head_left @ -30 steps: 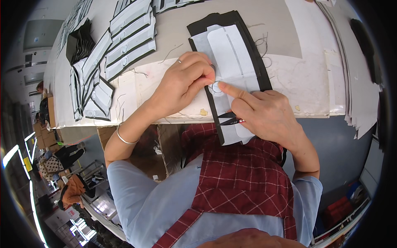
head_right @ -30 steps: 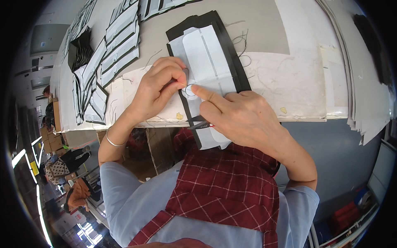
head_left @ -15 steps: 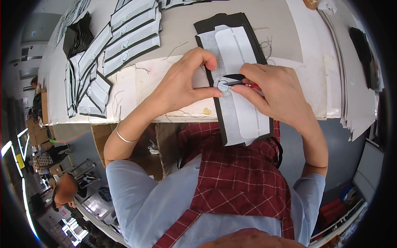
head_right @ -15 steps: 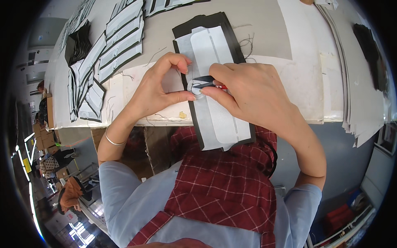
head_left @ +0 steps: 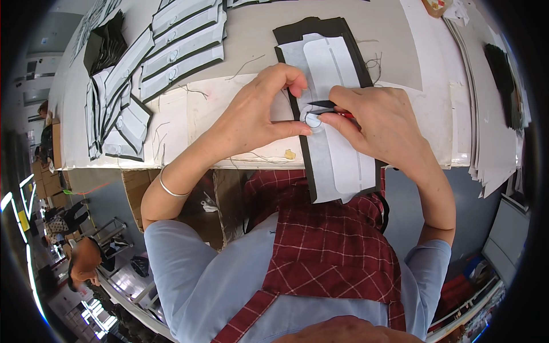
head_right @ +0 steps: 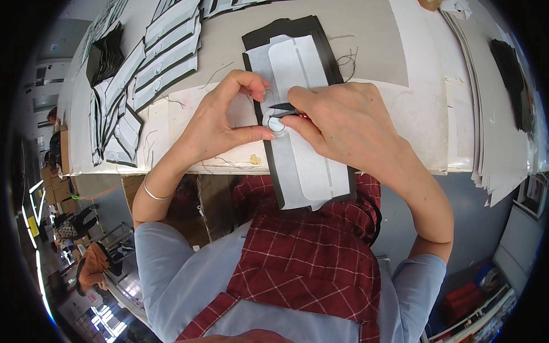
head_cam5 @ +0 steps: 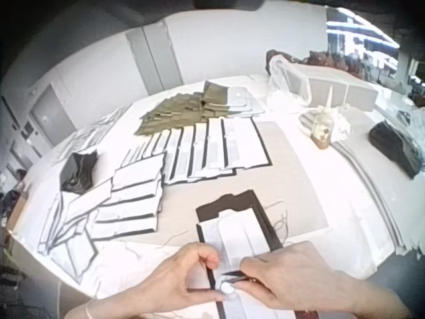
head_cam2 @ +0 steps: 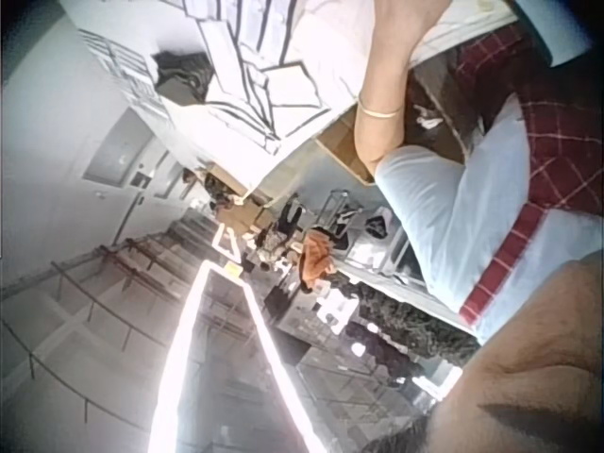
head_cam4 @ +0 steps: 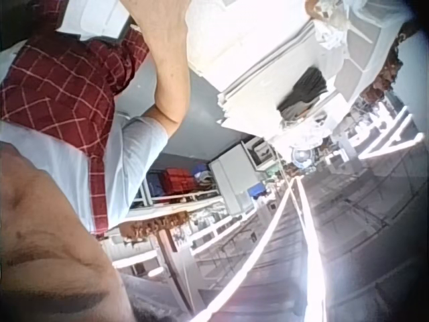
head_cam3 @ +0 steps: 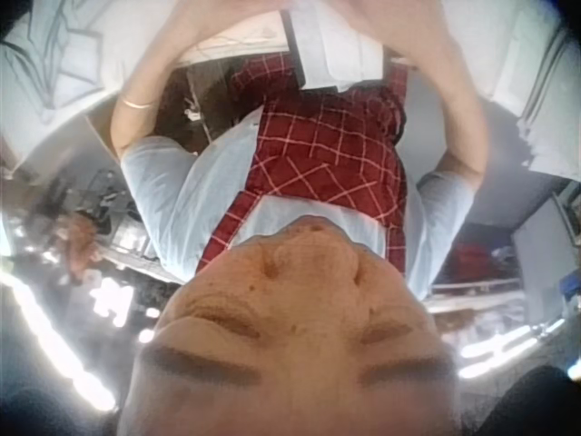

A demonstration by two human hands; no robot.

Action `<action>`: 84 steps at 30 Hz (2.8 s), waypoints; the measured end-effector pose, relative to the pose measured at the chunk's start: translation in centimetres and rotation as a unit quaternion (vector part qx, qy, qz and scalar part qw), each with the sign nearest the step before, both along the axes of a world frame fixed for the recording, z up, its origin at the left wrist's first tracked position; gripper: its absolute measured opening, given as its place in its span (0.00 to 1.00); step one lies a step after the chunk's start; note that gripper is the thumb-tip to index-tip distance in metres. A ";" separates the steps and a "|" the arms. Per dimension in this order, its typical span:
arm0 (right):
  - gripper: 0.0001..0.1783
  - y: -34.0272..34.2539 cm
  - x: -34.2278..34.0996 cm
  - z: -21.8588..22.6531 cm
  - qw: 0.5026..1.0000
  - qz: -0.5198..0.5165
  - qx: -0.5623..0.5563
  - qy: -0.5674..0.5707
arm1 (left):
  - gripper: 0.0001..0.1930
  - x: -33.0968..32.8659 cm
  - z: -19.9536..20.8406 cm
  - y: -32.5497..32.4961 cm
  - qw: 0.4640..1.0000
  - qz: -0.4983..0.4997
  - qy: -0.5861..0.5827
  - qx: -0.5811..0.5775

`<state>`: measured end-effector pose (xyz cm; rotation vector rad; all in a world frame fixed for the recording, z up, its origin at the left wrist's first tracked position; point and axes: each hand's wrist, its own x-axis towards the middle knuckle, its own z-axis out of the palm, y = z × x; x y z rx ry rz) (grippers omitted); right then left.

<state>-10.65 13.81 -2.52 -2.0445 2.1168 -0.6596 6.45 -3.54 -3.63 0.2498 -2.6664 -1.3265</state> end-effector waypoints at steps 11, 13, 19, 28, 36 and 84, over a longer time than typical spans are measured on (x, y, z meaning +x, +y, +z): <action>0.15 -0.3 0.0 0.2 1.000 0.001 0.008 -0.023 | 0.34 0.0 -0.2 -0.1 1.000 -0.003 0.009 -0.006; 0.15 -0.3 -0.2 0.2 0.999 0.003 0.015 -0.028 | 0.34 -0.1 -0.1 0.0 1.000 -0.004 0.010 -0.009; 0.16 -0.5 -0.3 0.2 0.997 0.006 0.027 -0.067 | 0.35 0.0 -0.1 0.0 1.000 -0.004 0.013 -0.008; 0.18 -0.8 -0.7 0.2 0.907 -0.062 -0.035 -0.416 | 0.33 -0.2 0.0 -0.1 1.000 -0.012 0.012 -0.025; 0.16 1.8 1.5 -0.8 0.976 -0.007 -0.114 -0.184 | 0.10 -0.5 -0.5 0.1 0.997 -0.019 0.061 -0.033; 0.17 0.8 0.4 2.1 1.000 0.017 0.010 0.001 | 0.03 0.4 0.3 -1.5 0.999 -0.036 0.037 -0.001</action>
